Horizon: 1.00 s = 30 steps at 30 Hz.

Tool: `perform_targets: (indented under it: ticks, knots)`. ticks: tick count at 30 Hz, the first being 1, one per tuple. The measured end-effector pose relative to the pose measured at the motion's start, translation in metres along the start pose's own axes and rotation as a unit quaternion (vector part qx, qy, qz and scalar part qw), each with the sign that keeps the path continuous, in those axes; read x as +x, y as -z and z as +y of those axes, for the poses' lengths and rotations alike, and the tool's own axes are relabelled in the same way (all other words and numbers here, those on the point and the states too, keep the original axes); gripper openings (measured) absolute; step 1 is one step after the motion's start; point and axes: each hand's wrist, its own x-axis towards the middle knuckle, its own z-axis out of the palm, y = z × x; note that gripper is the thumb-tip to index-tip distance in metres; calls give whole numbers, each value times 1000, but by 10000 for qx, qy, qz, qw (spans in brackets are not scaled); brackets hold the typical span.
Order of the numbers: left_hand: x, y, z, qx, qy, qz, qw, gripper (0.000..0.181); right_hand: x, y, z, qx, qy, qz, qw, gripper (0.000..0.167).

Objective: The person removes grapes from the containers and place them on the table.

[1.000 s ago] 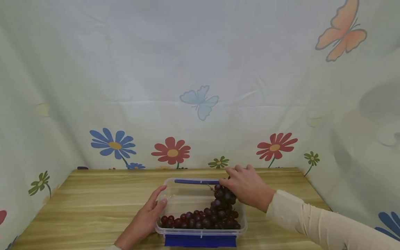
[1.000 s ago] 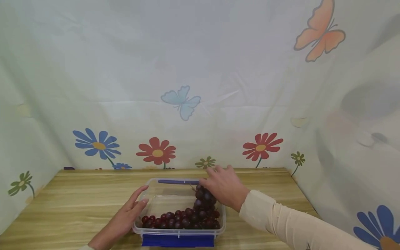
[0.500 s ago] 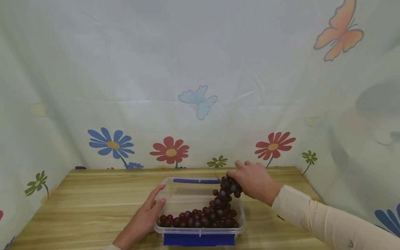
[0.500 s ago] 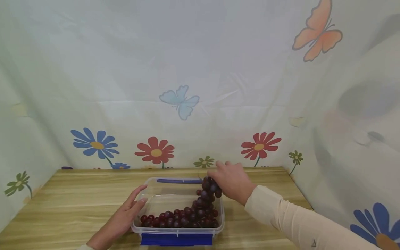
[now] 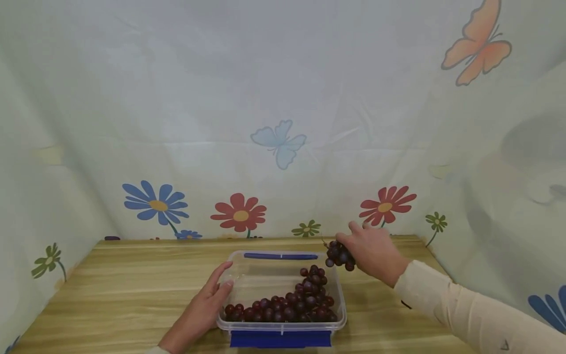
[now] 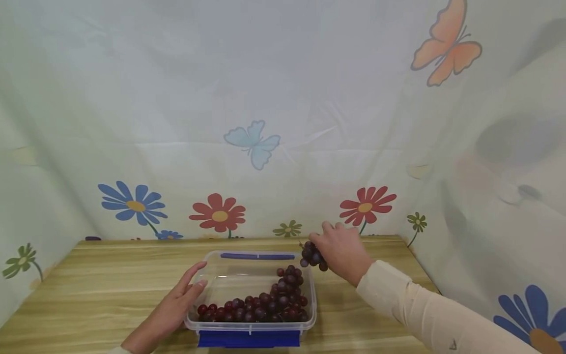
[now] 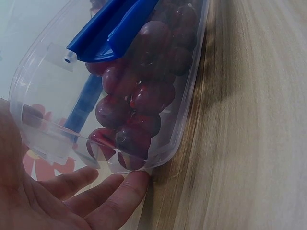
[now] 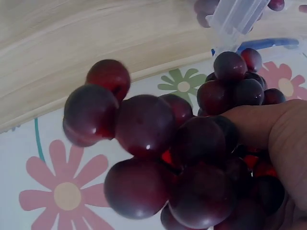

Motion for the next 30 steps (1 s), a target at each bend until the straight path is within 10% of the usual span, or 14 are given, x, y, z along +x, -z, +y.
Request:
perform_targets:
  ticks: [14,30]
  knots:
    - [-1,0,-3,-129,-3,-4,9999,57,-10,-16,7,-274,-400,-213,9986,42]
    - [-1,0,-1,-296,-149,48,9994,57,-16,-39,10,856,-1127,-756,9870,29]
